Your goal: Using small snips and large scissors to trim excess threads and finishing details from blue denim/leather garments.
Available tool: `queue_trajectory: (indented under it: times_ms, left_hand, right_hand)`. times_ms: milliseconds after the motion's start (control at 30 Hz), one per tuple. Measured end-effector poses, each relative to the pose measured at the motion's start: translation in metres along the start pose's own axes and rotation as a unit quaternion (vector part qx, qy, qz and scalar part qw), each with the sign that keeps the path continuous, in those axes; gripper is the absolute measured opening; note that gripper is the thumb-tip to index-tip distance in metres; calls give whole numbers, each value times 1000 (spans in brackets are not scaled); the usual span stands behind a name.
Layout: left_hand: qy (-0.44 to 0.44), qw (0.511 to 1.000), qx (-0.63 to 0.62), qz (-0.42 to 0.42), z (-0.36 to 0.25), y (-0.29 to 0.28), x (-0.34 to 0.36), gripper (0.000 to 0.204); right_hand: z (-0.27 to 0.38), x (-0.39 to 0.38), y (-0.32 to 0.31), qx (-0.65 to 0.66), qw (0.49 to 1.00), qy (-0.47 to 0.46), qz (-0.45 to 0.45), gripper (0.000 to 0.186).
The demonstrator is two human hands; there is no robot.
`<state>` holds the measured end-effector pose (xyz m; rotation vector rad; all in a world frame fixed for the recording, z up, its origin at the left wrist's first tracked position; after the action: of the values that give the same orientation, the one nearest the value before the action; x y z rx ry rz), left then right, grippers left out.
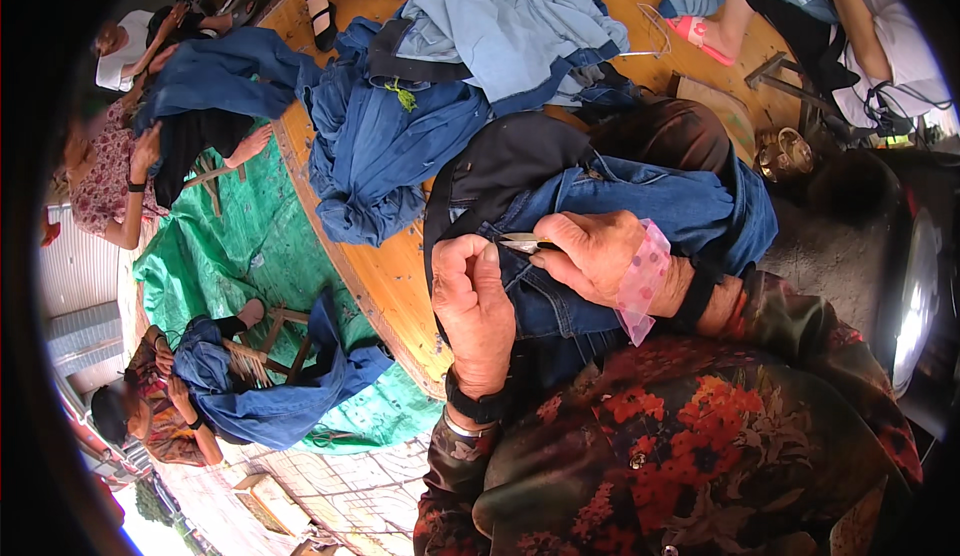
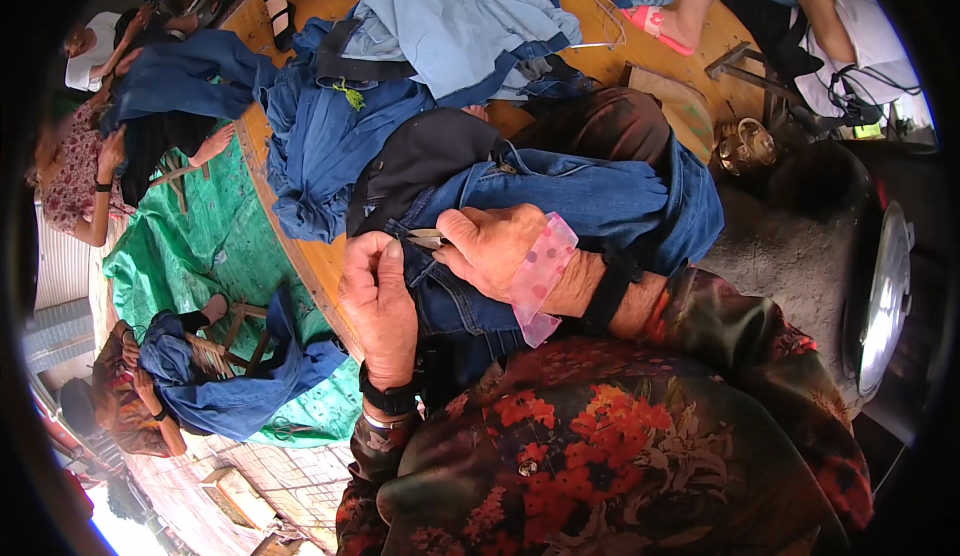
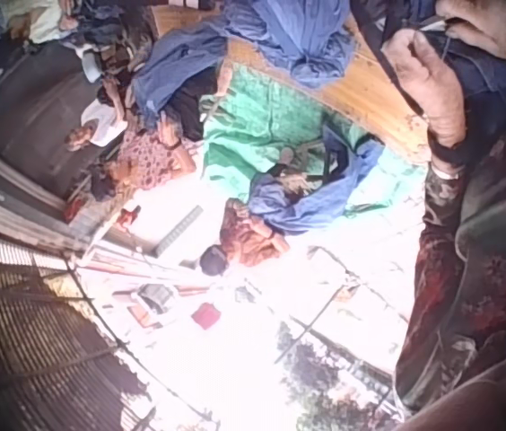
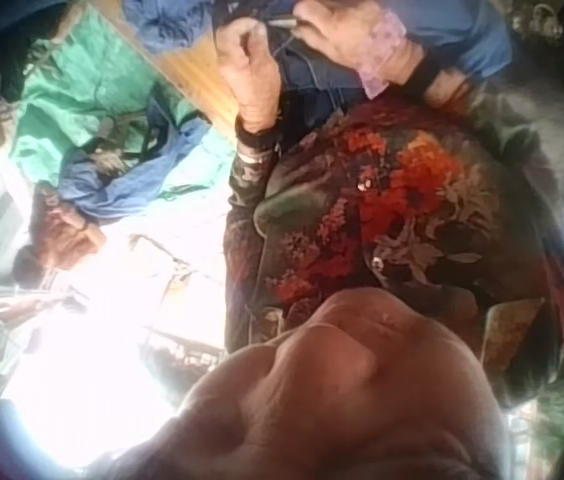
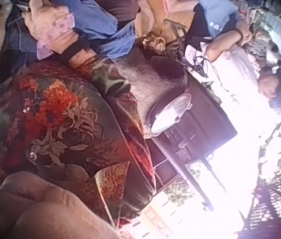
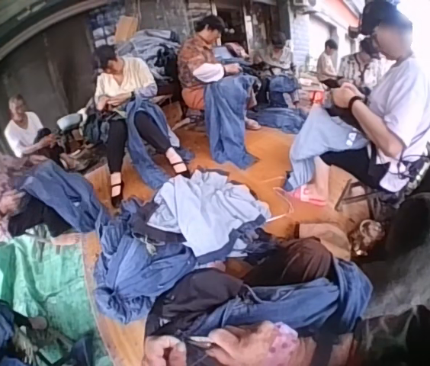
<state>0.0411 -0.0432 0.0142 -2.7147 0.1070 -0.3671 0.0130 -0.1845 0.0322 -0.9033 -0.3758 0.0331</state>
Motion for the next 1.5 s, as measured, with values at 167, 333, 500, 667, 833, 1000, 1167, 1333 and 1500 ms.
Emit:
queue_trajectory:
  times_ms: [167, 333, 500, 667, 833, 1000, 1167, 1333, 1500]
  left_hand:
    - [-47, 988, -96, -109, 17, -51, -12, 4]
    - [-119, 972, 130, -158, 103, -157, -43, 34]
    - [-296, 919, 215, -144, 146, -227, -78, 7]
    - [-86, 951, 134, -264, 37, -168, -37, 7]
    - [-103, 990, 51, -81, 38, -144, -23, 24]
    - [-278, 925, -257, 12, 1, -77, -12, 26]
    - [-374, 807, -452, 70, 9, -11, -17, 24]
    - [-414, 812, -404, 83, 20, 11, -6, 17]
    - [-353, 827, -429, 82, 21, 16, -10, 15]
  right_hand:
    - [-19, -6, -9, 141, 985, 98, 19, 22]
    - [-27, -8, -15, 195, 974, 110, -30, 22]
    - [-24, -7, -16, 202, 974, 88, -43, 23]
    - [-22, -7, -15, 183, 978, 90, -39, 23]
    - [-18, -5, -20, 171, 981, 90, -30, 24]
    - [-16, -5, -18, 157, 984, 79, -32, 24]
    - [-14, -3, -14, 155, 983, 96, -4, 25]
    - [-7, -1, -15, 169, 982, 88, 18, 24]
    - [-4, 0, -24, 154, 984, 85, 3, 24]
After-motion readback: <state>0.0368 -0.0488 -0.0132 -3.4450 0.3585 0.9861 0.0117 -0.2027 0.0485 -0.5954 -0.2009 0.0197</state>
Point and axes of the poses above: each hand's wrist, its own x-axis towards the middle knuckle, its own y-axis out of the palm, z = x × y, the point moved 8 cm from there along x, towards the middle knuckle, and after that the axes turned 4 degrees about -x, right-handed, at the moved point
